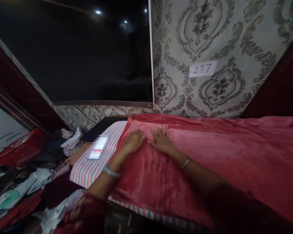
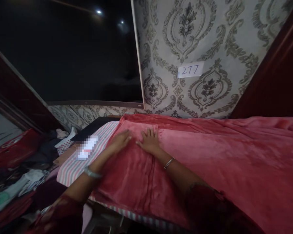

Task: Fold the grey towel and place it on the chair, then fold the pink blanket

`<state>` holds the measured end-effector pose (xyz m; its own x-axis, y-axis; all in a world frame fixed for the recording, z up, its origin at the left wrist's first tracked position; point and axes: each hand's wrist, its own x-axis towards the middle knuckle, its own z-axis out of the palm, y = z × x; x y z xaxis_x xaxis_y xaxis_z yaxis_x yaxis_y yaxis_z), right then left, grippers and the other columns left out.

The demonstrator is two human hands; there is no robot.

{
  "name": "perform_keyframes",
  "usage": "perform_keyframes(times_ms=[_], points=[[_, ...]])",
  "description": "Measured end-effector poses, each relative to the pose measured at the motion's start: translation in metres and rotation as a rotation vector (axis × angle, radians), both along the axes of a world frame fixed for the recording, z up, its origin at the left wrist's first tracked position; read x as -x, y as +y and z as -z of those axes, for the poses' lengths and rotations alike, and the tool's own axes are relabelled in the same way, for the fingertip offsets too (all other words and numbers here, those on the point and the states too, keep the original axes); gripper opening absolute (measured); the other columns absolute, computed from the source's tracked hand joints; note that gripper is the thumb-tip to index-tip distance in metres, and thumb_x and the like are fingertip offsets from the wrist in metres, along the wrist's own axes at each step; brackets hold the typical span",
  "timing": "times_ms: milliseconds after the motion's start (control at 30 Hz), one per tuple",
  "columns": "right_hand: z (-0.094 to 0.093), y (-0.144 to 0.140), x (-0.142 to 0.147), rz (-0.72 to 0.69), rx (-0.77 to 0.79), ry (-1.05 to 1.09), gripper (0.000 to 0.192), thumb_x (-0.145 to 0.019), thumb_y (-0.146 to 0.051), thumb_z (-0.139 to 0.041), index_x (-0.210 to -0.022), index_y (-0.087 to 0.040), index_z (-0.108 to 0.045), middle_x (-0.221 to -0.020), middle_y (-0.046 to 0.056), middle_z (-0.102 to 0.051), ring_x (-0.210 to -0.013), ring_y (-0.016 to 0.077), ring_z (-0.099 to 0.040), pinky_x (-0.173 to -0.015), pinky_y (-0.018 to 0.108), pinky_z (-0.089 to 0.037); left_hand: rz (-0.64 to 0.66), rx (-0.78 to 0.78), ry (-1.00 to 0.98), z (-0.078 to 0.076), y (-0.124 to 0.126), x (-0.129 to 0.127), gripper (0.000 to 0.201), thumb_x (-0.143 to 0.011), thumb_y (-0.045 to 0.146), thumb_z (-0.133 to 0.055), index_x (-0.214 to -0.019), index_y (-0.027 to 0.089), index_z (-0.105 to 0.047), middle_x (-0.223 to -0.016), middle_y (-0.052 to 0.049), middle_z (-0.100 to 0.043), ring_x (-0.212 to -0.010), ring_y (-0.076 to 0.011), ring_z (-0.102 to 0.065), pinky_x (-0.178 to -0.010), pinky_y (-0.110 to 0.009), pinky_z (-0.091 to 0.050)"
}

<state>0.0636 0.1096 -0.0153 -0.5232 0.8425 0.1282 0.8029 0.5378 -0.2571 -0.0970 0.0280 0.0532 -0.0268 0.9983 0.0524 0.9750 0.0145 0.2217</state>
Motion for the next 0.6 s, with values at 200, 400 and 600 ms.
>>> perform_keyframes(times_ms=[200, 400, 600], points=[[0.020, -0.004, -0.005, 0.009, -0.021, 0.005, 0.079, -0.094, -0.066, -0.042, -0.157, -0.020, -0.032, -0.163, 0.018, -0.022, -0.151, 0.0340, -0.015, -0.118, 0.053, -0.011, -0.180, 0.043, 0.165, 0.049, 0.054, 0.022, 0.063, -0.099, 0.044, -0.032, -0.155, 0.014, -0.030, -0.164, -0.018, -0.022, -0.153, -0.0316, -0.015, -0.120, -0.062, -0.011], [0.022, -0.003, -0.005, 0.011, -0.038, 0.002, 0.078, -0.094, -0.066, -0.040, -0.156, -0.019, -0.033, -0.162, 0.018, -0.023, -0.151, 0.0338, -0.015, -0.118, 0.053, -0.011, -0.185, 0.044, 0.190, 0.072, 0.052, 0.025, 0.065, -0.099, 0.049, -0.027, -0.157, 0.019, -0.026, -0.166, -0.014, -0.017, -0.154, -0.0285, -0.011, -0.121, -0.059, -0.010], [0.017, -0.005, -0.003, -0.004, 0.003, 0.030, 0.078, -0.093, -0.065, -0.045, -0.155, -0.019, -0.035, -0.162, 0.018, -0.025, -0.150, 0.0342, -0.016, -0.118, 0.053, -0.011, -0.138, 0.069, 0.091, 0.060, 0.062, 0.042, 0.064, -0.096, 0.053, -0.039, -0.151, 0.021, -0.037, -0.163, -0.014, -0.027, -0.152, -0.0300, -0.017, -0.119, -0.060, -0.015]])
